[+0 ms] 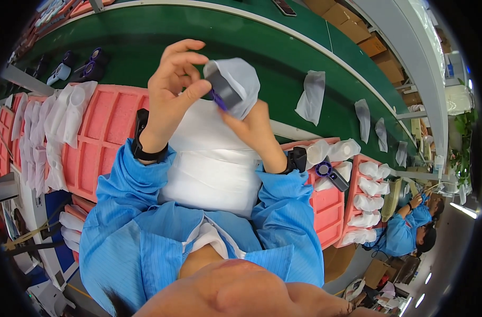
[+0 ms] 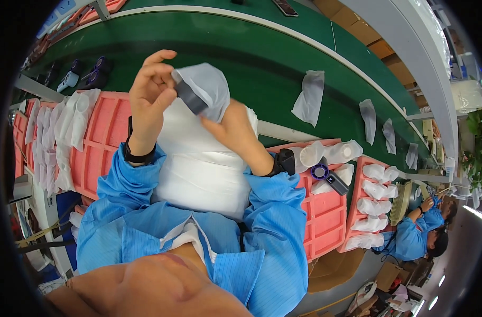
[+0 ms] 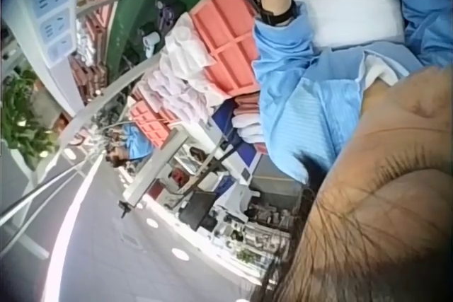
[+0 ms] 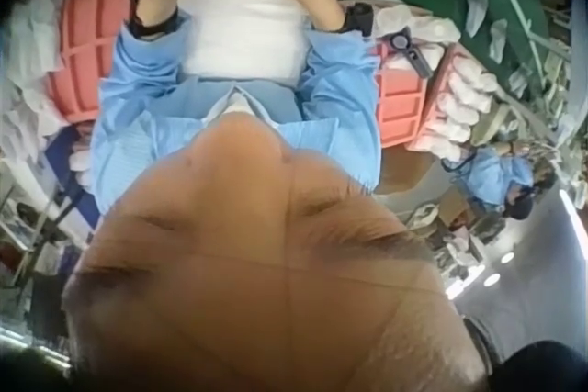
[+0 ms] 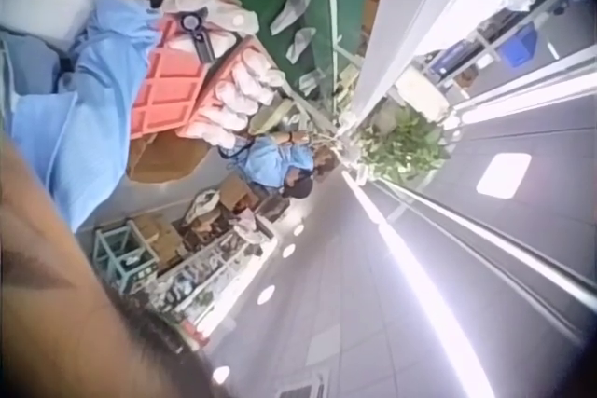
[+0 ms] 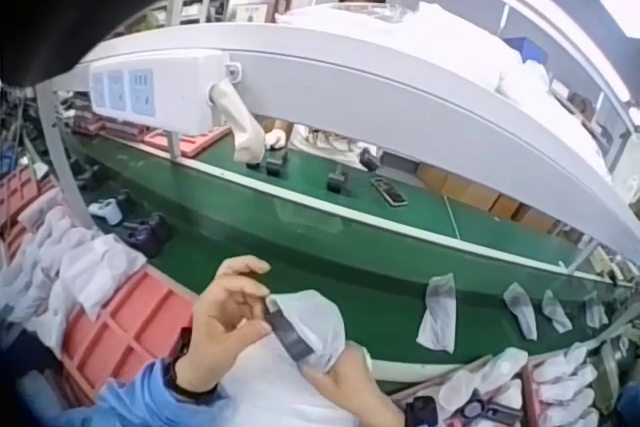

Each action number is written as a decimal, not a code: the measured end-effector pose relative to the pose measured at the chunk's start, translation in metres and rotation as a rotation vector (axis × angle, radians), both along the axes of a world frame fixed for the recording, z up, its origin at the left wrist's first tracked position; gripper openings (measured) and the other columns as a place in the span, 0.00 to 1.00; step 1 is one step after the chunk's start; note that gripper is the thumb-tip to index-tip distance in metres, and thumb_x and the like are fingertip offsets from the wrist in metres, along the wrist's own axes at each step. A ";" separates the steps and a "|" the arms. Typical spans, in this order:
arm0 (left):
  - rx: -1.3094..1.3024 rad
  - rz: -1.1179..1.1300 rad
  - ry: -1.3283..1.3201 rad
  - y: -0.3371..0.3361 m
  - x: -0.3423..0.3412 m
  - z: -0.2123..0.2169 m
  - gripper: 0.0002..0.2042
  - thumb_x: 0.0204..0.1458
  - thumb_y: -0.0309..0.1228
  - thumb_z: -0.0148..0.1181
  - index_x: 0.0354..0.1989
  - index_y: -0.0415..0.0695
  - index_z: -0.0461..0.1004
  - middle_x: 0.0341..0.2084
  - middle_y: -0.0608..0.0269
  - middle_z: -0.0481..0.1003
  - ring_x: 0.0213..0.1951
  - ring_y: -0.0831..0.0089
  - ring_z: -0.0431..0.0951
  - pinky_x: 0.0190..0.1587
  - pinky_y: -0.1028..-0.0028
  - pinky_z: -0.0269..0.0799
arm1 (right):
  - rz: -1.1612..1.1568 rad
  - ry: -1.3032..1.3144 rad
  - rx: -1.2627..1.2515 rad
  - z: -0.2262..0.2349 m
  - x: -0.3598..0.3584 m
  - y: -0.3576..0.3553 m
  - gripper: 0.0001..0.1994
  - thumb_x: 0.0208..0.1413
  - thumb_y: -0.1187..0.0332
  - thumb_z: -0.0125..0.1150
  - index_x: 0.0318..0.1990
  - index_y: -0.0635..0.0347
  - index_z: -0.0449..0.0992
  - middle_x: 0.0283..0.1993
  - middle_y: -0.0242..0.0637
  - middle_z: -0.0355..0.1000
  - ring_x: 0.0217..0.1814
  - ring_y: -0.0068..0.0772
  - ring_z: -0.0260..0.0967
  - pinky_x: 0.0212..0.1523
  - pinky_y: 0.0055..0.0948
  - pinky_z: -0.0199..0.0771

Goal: The person packages hair dryers by hand, picking up a unit, wrapping it in a white foam sheet, and placing it into a pink tray. This process is repeated for several hair dryers of different colors, including purple, blue, and grey.

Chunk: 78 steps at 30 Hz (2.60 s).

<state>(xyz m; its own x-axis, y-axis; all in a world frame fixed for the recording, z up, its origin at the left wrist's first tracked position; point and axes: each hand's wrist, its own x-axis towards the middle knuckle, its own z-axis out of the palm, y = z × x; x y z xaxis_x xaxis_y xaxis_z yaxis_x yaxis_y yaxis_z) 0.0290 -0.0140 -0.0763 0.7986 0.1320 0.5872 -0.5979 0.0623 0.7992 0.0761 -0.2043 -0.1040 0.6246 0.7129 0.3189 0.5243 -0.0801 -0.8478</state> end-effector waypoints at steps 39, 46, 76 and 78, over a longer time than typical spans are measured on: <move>0.352 0.488 0.863 0.151 0.038 -0.080 0.34 0.47 0.33 0.66 0.61 0.42 0.57 0.41 0.47 0.71 0.19 0.71 0.75 0.25 0.73 0.72 | -0.396 -0.264 -0.170 -0.028 0.044 -0.002 0.42 0.39 0.70 0.72 0.65 0.58 0.58 0.60 0.47 0.63 0.61 0.43 0.63 0.54 0.40 0.68; 0.269 -0.099 0.631 -0.017 0.022 -0.040 0.31 0.51 0.31 0.64 0.62 0.44 0.57 0.50 0.49 0.64 0.20 0.77 0.72 0.23 0.78 0.69 | -0.496 -0.381 -0.252 -0.008 0.012 0.013 0.36 0.35 0.66 0.74 0.56 0.63 0.66 0.50 0.48 0.69 0.51 0.50 0.69 0.47 0.37 0.72; -0.018 -0.319 0.635 -0.027 0.009 -0.041 0.04 0.56 0.28 0.59 0.32 0.42 0.73 0.25 0.72 0.72 0.27 0.84 0.68 0.31 0.82 0.63 | -0.332 -0.001 0.080 0.071 0.017 -0.093 0.28 0.30 0.75 0.67 0.47 0.62 0.72 0.45 0.33 0.72 0.46 0.25 0.70 0.51 0.25 0.68; -0.058 -0.284 0.618 -0.024 0.004 -0.030 0.03 0.56 0.28 0.59 0.33 0.42 0.73 0.24 0.72 0.72 0.27 0.83 0.69 0.32 0.83 0.63 | -0.294 0.006 0.084 0.066 0.017 -0.076 0.28 0.30 0.76 0.68 0.48 0.62 0.72 0.46 0.34 0.71 0.47 0.26 0.70 0.50 0.25 0.68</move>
